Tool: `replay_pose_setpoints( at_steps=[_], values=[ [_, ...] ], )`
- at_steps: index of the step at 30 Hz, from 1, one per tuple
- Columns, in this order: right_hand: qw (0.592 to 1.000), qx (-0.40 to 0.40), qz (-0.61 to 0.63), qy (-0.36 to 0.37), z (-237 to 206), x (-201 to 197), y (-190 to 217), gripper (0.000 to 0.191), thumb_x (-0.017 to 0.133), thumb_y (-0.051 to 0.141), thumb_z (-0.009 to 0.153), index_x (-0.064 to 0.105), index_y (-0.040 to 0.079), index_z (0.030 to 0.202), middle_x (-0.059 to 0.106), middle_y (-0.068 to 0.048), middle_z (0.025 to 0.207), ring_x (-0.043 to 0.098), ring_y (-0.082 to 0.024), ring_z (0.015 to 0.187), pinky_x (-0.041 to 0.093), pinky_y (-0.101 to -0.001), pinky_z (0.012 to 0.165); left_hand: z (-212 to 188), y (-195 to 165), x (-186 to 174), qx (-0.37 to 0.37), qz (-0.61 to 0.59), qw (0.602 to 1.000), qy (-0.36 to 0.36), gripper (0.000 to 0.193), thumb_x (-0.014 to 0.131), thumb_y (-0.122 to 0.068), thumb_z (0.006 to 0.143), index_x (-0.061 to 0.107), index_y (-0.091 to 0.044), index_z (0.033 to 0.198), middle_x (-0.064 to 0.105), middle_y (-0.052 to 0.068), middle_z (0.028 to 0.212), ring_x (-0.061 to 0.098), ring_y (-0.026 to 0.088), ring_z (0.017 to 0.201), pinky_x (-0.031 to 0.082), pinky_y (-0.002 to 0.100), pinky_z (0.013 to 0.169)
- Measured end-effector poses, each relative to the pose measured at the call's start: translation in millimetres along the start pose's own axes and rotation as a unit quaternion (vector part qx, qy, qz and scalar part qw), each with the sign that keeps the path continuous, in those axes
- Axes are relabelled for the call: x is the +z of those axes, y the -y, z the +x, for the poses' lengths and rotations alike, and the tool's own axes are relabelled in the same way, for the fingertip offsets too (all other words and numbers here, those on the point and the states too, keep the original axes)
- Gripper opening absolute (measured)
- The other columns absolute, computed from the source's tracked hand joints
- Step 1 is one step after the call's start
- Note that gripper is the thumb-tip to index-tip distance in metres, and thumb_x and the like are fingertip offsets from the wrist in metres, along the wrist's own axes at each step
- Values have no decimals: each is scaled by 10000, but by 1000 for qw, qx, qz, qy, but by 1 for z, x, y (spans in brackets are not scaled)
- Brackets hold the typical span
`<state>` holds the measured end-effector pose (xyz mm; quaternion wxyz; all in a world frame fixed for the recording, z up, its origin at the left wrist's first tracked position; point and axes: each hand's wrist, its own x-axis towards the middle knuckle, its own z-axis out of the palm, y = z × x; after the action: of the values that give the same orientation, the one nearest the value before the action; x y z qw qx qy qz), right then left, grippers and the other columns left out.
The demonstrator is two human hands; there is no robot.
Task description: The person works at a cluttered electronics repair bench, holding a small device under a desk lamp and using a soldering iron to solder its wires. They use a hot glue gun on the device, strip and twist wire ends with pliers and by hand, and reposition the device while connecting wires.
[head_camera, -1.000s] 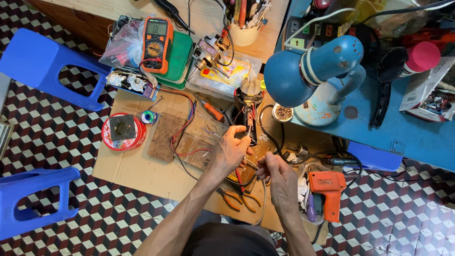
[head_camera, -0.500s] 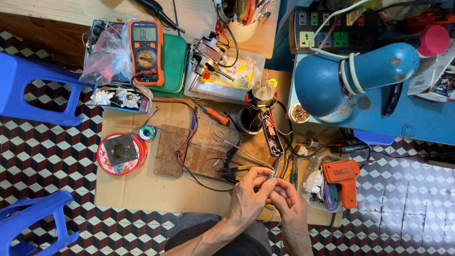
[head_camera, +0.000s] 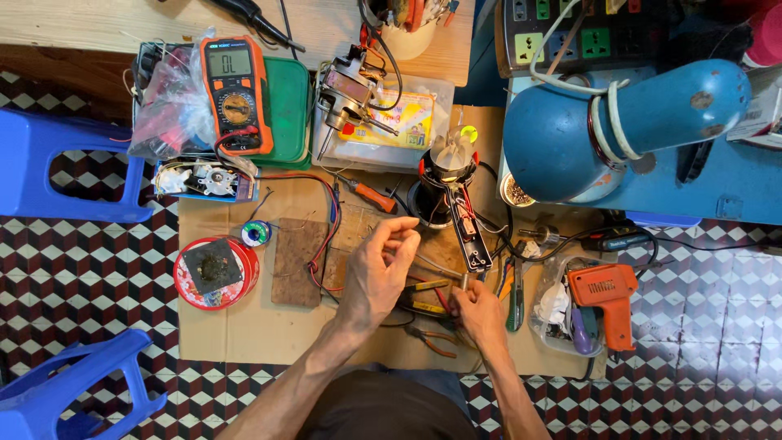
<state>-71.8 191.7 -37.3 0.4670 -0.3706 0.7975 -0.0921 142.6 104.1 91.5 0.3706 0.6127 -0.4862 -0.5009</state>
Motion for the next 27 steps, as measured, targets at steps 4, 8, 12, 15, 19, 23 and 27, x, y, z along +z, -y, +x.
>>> replay_pose_setpoints(
  at_steps=[4,8,12,15,19,23,27],
  values=[
    [978,-132,-37,-158,-20,-27,29,260,714,226,937,715,16,1091,719,-121,892,672,-216,789,528,-367,727,18,-13,2,32,70,994,84,221,647,-207,987,694,-95,1171,759,82,932,740,174,788,587,317,678],
    [941,-210,26,-265,-57,-62,70,226,658,237,1022,685,36,1121,657,-95,1043,633,-218,949,527,-355,857,32,-15,15,198,102,969,111,156,646,-133,993,667,-67,1133,719,96,1003,730,254,875,583,363,734],
    [916,-301,22,-262,-63,-61,115,265,748,174,947,661,12,1138,604,-101,1108,601,-221,1028,514,-363,923,40,-11,27,252,119,953,115,153,635,-87,977,646,-59,1127,691,112,1000,700,314,907,569,397,770],
    [891,-354,-23,-284,-55,-56,136,262,792,107,896,658,9,1099,603,-130,1125,604,-273,1076,502,-398,944,44,-6,29,284,138,940,126,141,626,-69,980,630,-46,1119,689,114,1028,691,320,941,566,401,815],
    [899,-340,-23,-276,-48,-51,144,240,787,82,877,658,12,1068,606,-139,1125,607,-299,1071,501,-400,924,48,1,32,255,140,946,144,133,629,-67,974,640,-48,1106,690,112,1020,693,316,939,562,398,803],
    [905,-324,-19,-275,-46,-48,143,203,776,73,885,659,9,1038,607,-138,1117,611,-296,1060,505,-399,911,52,7,34,285,139,937,146,139,625,-61,979,626,-49,1117,687,109,1046,690,319,962,563,403,828],
    [913,-303,-7,-272,-41,-47,143,174,766,83,906,658,3,1017,609,-134,1109,626,-275,1027,529,-377,854,57,9,38,294,156,930,157,154,640,-66,966,618,-43,1117,675,115,1028,687,324,949,563,411,811]
  ],
)
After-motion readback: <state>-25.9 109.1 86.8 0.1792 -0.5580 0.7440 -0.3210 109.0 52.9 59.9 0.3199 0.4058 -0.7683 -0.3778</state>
